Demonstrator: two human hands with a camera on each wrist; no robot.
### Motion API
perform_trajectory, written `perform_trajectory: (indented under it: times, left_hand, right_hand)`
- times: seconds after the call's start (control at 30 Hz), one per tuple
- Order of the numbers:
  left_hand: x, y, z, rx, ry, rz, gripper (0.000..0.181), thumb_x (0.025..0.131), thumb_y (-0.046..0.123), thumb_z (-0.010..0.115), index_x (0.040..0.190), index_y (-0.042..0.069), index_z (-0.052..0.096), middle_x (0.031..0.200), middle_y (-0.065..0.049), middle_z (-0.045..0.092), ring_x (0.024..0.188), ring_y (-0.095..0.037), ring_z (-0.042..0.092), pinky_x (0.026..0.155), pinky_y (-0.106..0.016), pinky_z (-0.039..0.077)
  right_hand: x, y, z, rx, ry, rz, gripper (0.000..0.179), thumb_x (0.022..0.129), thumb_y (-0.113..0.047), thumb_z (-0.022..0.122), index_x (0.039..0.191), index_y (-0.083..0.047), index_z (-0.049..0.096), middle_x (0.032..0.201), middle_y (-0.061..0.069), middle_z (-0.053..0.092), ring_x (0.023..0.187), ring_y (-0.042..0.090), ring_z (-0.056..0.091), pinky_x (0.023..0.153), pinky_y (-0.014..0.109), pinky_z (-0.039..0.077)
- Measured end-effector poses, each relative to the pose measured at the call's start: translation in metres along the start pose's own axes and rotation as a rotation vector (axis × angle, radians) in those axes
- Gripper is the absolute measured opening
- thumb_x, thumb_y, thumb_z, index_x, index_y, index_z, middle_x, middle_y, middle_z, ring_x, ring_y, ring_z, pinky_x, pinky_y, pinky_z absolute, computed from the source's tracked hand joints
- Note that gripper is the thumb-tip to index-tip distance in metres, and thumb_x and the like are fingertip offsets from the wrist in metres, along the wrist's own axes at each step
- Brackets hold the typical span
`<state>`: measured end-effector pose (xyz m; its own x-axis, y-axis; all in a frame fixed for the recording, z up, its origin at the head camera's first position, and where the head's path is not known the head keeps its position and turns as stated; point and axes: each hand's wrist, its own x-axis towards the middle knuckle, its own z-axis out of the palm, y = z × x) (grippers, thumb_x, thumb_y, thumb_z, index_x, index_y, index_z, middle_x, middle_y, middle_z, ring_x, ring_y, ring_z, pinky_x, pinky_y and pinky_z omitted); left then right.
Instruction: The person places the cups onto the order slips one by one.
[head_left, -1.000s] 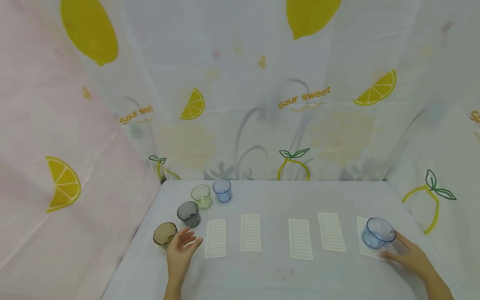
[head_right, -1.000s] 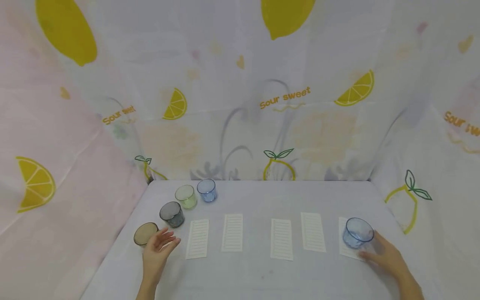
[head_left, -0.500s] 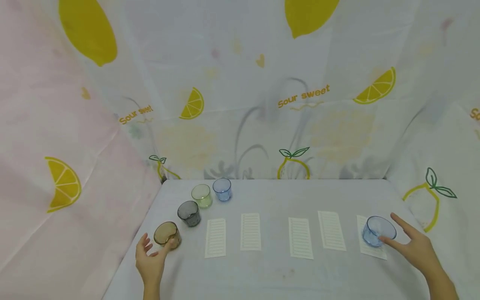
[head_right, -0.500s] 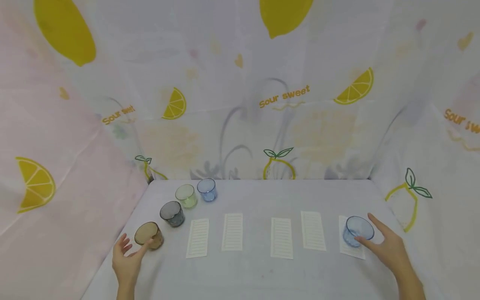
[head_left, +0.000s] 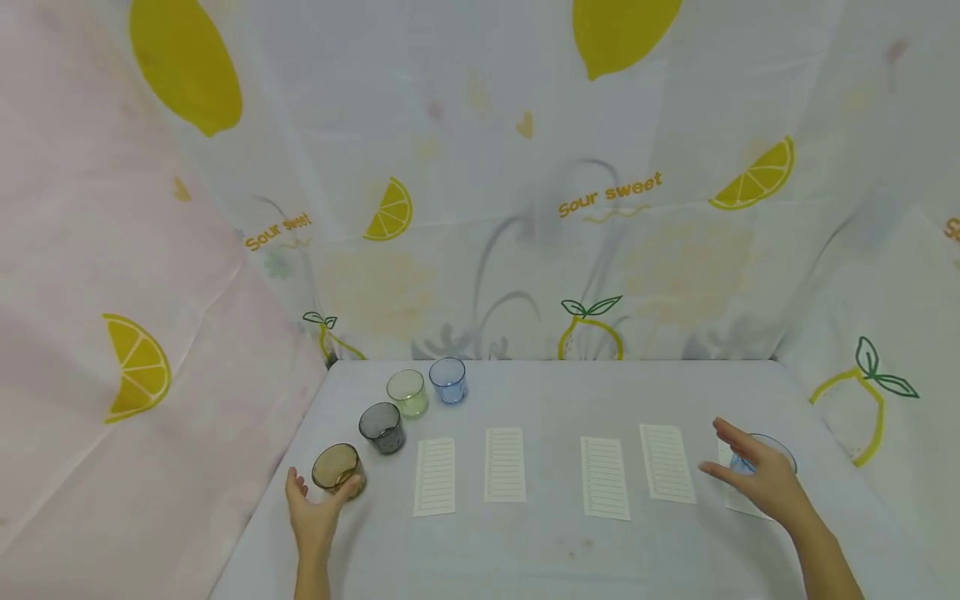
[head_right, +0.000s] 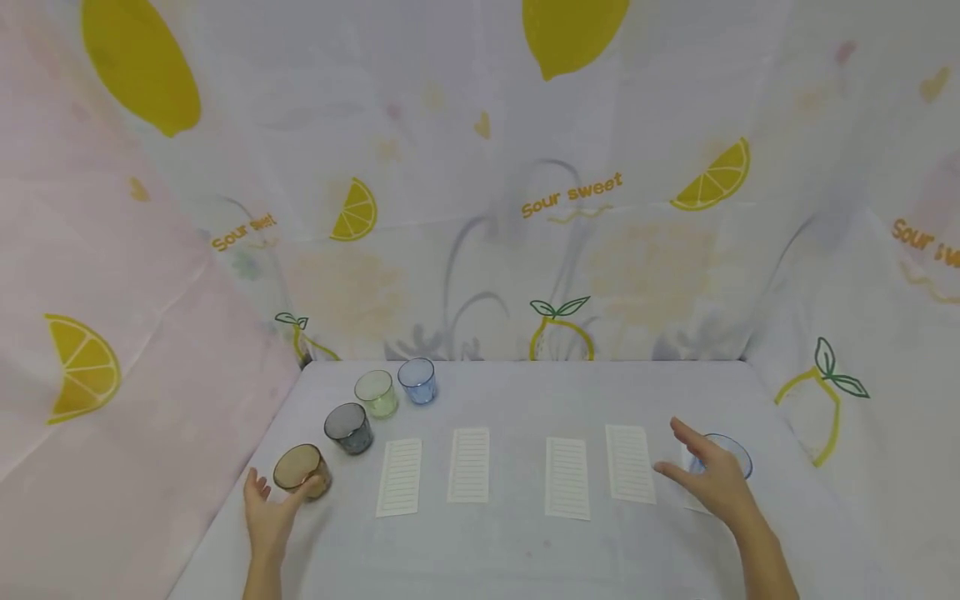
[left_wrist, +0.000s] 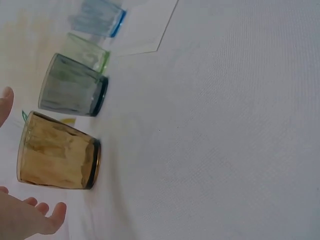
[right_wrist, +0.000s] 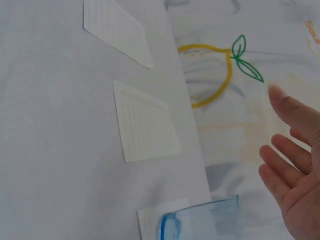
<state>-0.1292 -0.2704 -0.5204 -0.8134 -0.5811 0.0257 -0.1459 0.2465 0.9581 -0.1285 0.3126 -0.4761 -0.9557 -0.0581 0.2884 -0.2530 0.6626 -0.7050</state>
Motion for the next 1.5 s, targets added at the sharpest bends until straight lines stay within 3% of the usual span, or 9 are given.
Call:
perform_trajectory:
  times: [0.17, 0.4, 0.5, 0.63, 0.73, 1.13, 1.27, 1.37, 1.5]
  left_hand:
    - [0.004, -0.006, 0.005, -0.015, -0.051, -0.011, 0.111, 0.074, 0.016, 0.08, 0.149, -0.001, 0.0, 0.15, -0.034, 0.009, 0.139, -0.047, 0.01, 0.112, -0.06, 0.008]
    - [0.011, -0.012, 0.011, -0.06, -0.061, -0.001, 0.11, 0.073, 0.012, 0.08, 0.149, -0.002, 0.002, 0.151, -0.031, 0.009, 0.14, -0.043, 0.012, 0.116, -0.051, 0.007]
    - [0.013, -0.011, 0.011, -0.085, -0.063, -0.01, 0.109, 0.073, 0.009, 0.08, 0.149, -0.002, 0.002, 0.151, -0.031, 0.01, 0.14, -0.042, 0.013, 0.116, -0.05, 0.008]
    - [0.014, -0.011, 0.013, -0.123, -0.058, -0.015, 0.107, 0.074, 0.009, 0.079, 0.149, -0.002, 0.002, 0.151, -0.03, 0.013, 0.14, -0.041, 0.013, 0.116, -0.049, 0.01]
    - [0.015, -0.016, 0.015, -0.168, -0.04, 0.005, 0.108, 0.073, 0.013, 0.08, 0.148, -0.003, 0.004, 0.15, -0.031, 0.014, 0.14, -0.04, 0.013, 0.117, -0.047, 0.006]
    - [0.012, -0.026, 0.012, -0.134, -0.063, -0.081, 0.1, 0.076, 0.001, 0.074, 0.148, -0.002, 0.004, 0.149, -0.033, 0.016, 0.136, -0.049, 0.019, 0.112, -0.053, 0.02]
    - [0.013, -0.031, 0.013, -0.113, -0.06, -0.085, 0.094, 0.077, 0.0, 0.073, 0.148, -0.002, 0.011, 0.146, -0.03, 0.026, 0.132, -0.044, 0.03, 0.109, -0.027, 0.033]
    - [0.014, -0.034, 0.015, -0.105, -0.047, -0.085, 0.088, 0.076, 0.001, 0.073, 0.146, -0.001, 0.02, 0.142, -0.026, 0.033, 0.123, -0.032, 0.041, 0.089, -0.004, 0.037]
    - [0.013, -0.035, 0.015, -0.091, -0.029, -0.075, 0.083, 0.076, 0.002, 0.074, 0.144, -0.003, 0.026, 0.139, -0.026, 0.038, 0.114, -0.021, 0.046, 0.078, 0.002, 0.034]
  right_hand:
    - [0.003, 0.006, 0.017, 0.024, -0.013, -0.031, 0.066, 0.076, -0.013, 0.078, 0.129, 0.011, 0.048, 0.124, 0.033, 0.052, 0.104, -0.026, 0.033, 0.081, -0.006, 0.03]
    - [0.0, 0.02, 0.033, 0.013, -0.08, 0.027, 0.065, 0.077, -0.018, 0.077, 0.128, 0.011, 0.048, 0.128, 0.031, 0.05, 0.119, 0.005, 0.048, 0.082, -0.006, 0.029]
    - [0.0, 0.026, 0.039, 0.015, -0.092, 0.041, 0.064, 0.077, -0.018, 0.077, 0.128, 0.011, 0.049, 0.129, 0.031, 0.05, 0.119, -0.001, 0.045, 0.083, -0.005, 0.03]
    - [0.0, 0.032, 0.047, -0.007, -0.115, 0.05, 0.064, 0.077, -0.017, 0.076, 0.126, 0.014, 0.049, 0.127, 0.035, 0.049, 0.12, 0.04, 0.048, 0.097, 0.035, 0.047]
    - [0.0, 0.037, 0.051, 0.003, -0.131, 0.058, 0.066, 0.076, -0.015, 0.076, 0.126, 0.016, 0.047, 0.128, 0.038, 0.045, 0.118, 0.059, 0.037, 0.093, 0.068, 0.034]
    - [0.0, 0.05, 0.052, -0.057, -0.174, 0.058, 0.068, 0.07, -0.012, 0.079, 0.123, 0.017, 0.047, 0.127, 0.038, 0.044, 0.117, 0.063, 0.032, 0.093, 0.069, 0.03]
    - [-0.002, 0.055, 0.053, -0.054, -0.205, 0.051, 0.068, 0.07, -0.012, 0.078, 0.123, 0.017, 0.047, 0.127, 0.039, 0.043, 0.118, 0.063, 0.03, 0.094, 0.07, 0.028]
    - [-0.004, 0.059, 0.054, -0.046, -0.227, 0.045, 0.068, 0.069, -0.01, 0.078, 0.123, 0.018, 0.047, 0.128, 0.039, 0.041, 0.118, 0.065, 0.027, 0.093, 0.072, 0.026]
    - [-0.004, 0.061, 0.056, -0.034, -0.249, 0.039, 0.066, 0.07, -0.009, 0.077, 0.121, 0.02, 0.047, 0.13, 0.039, 0.039, 0.118, 0.066, 0.024, 0.093, 0.074, 0.023]
